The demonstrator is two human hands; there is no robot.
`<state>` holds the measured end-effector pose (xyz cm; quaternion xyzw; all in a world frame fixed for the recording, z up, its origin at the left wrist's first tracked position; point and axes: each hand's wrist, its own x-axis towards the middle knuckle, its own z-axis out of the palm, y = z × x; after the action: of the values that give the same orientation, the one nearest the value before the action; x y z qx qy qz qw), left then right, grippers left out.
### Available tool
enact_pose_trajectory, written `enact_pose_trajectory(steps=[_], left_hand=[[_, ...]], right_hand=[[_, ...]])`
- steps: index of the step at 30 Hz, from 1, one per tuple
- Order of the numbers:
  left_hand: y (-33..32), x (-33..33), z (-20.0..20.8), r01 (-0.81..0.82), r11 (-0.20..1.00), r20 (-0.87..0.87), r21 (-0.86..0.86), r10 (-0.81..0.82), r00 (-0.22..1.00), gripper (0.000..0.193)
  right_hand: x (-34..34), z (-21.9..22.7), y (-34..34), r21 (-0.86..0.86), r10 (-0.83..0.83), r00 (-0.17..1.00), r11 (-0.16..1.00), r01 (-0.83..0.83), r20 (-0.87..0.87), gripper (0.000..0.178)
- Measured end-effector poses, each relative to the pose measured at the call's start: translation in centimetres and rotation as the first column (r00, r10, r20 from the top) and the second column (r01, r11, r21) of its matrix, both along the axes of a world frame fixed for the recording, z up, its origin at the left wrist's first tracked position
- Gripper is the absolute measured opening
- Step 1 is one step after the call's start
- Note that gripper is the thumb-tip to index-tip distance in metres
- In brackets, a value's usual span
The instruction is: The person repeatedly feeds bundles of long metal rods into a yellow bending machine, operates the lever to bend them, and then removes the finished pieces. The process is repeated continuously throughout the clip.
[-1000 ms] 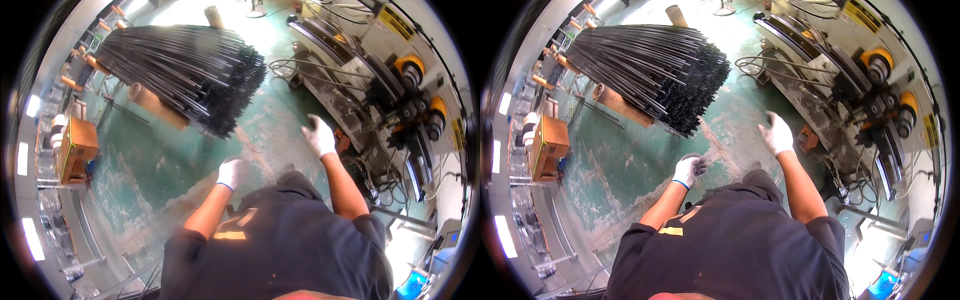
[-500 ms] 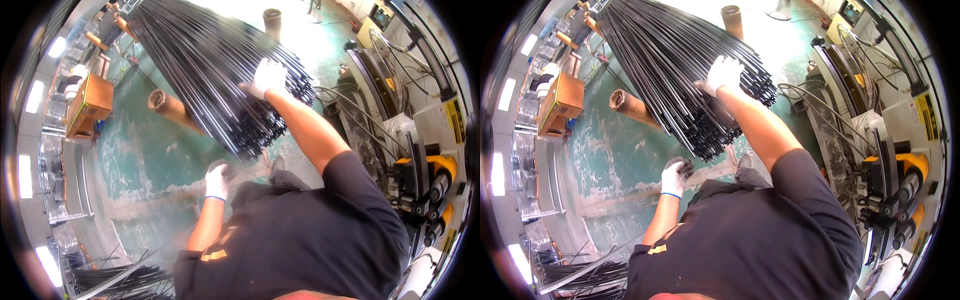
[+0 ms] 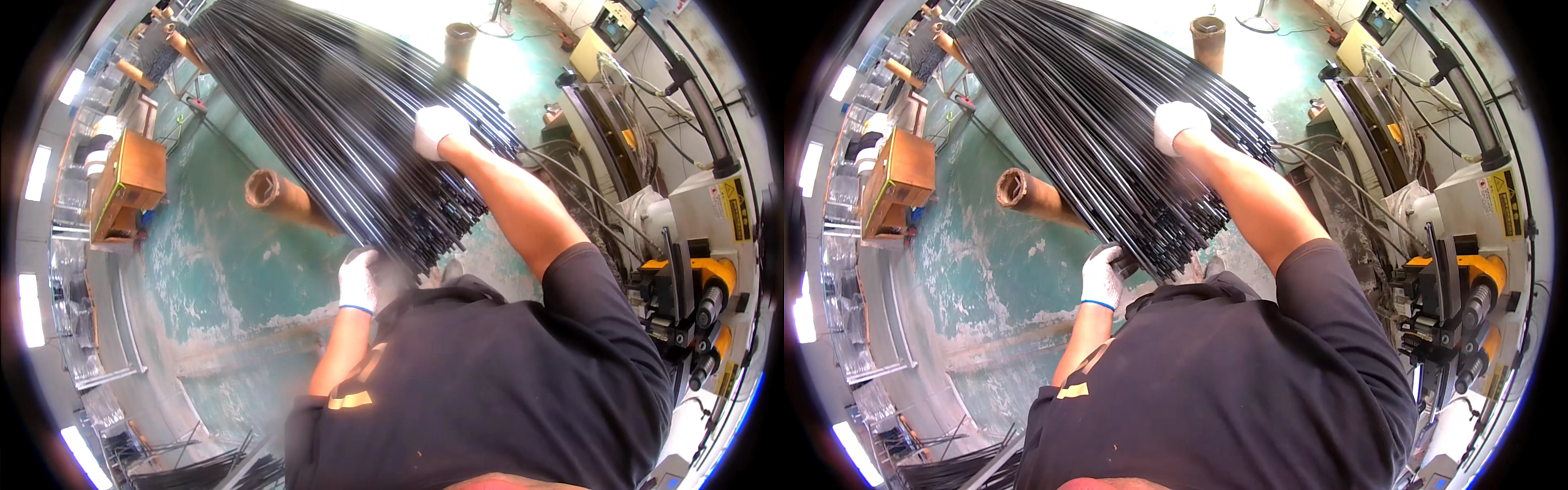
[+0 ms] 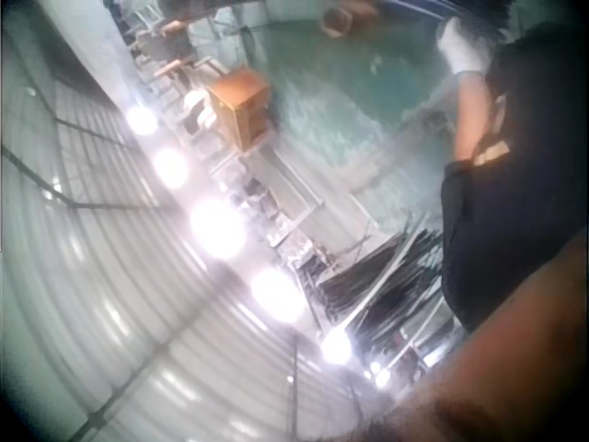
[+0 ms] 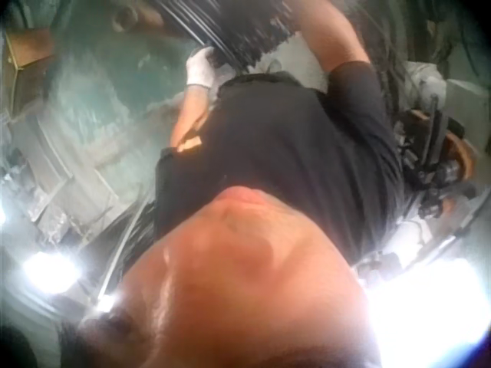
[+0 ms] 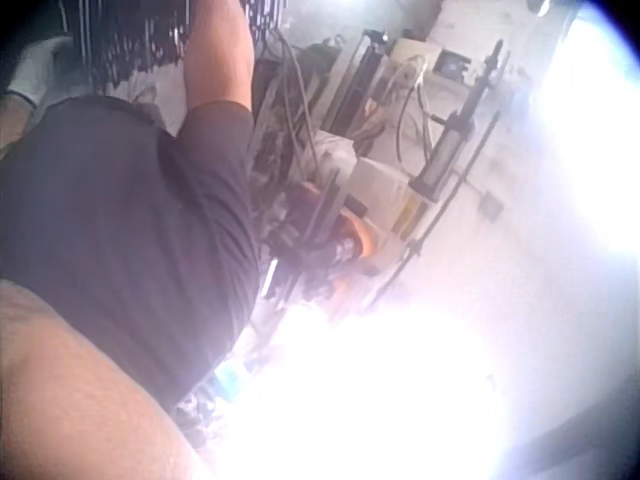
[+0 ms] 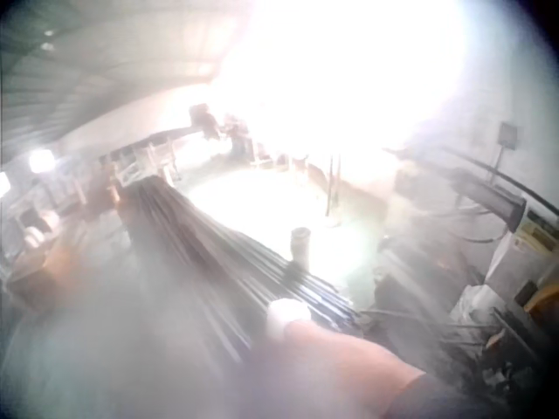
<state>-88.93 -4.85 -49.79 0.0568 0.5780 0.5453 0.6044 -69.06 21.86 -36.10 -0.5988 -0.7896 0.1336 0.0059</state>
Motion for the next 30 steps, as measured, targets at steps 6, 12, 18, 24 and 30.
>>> enact_pose_trajectory(steps=[6,12,18,24,30], left_hand=[[0.1,-3.1,1.4,-0.022,0.999,0.008,0.045,0.022,1.000,0.021],[-0.9,-5.9,3.3,-0.066,0.997,0.007,0.030,0.066,0.998,0.021],[1.2,-4.9,7.7,0.030,0.981,-0.054,0.190,-0.020,0.998,0.017],[6.1,-1.1,11.8,0.251,0.902,-0.042,0.352,-0.253,0.967,0.017],[14.9,2.3,10.6,0.283,0.914,0.124,0.292,-0.329,0.936,0.020]], right_hand=[[1.8,4.1,-0.5,-0.250,-0.045,0.988,0.968,0.007,-0.147,0.047],[3.0,0.0,1.0,-0.435,-0.261,0.849,0.899,0.042,-0.458,0.046],[1.9,0.5,0.1,-0.260,-0.162,0.970,0.959,0.111,-0.180,0.045],[4.8,2.9,-6.6,-0.366,-0.172,0.971,0.925,0.101,-0.168,0.050],[12.8,5.3,-25.8,-0.285,-0.258,0.956,0.935,0.211,-0.137,0.044]])
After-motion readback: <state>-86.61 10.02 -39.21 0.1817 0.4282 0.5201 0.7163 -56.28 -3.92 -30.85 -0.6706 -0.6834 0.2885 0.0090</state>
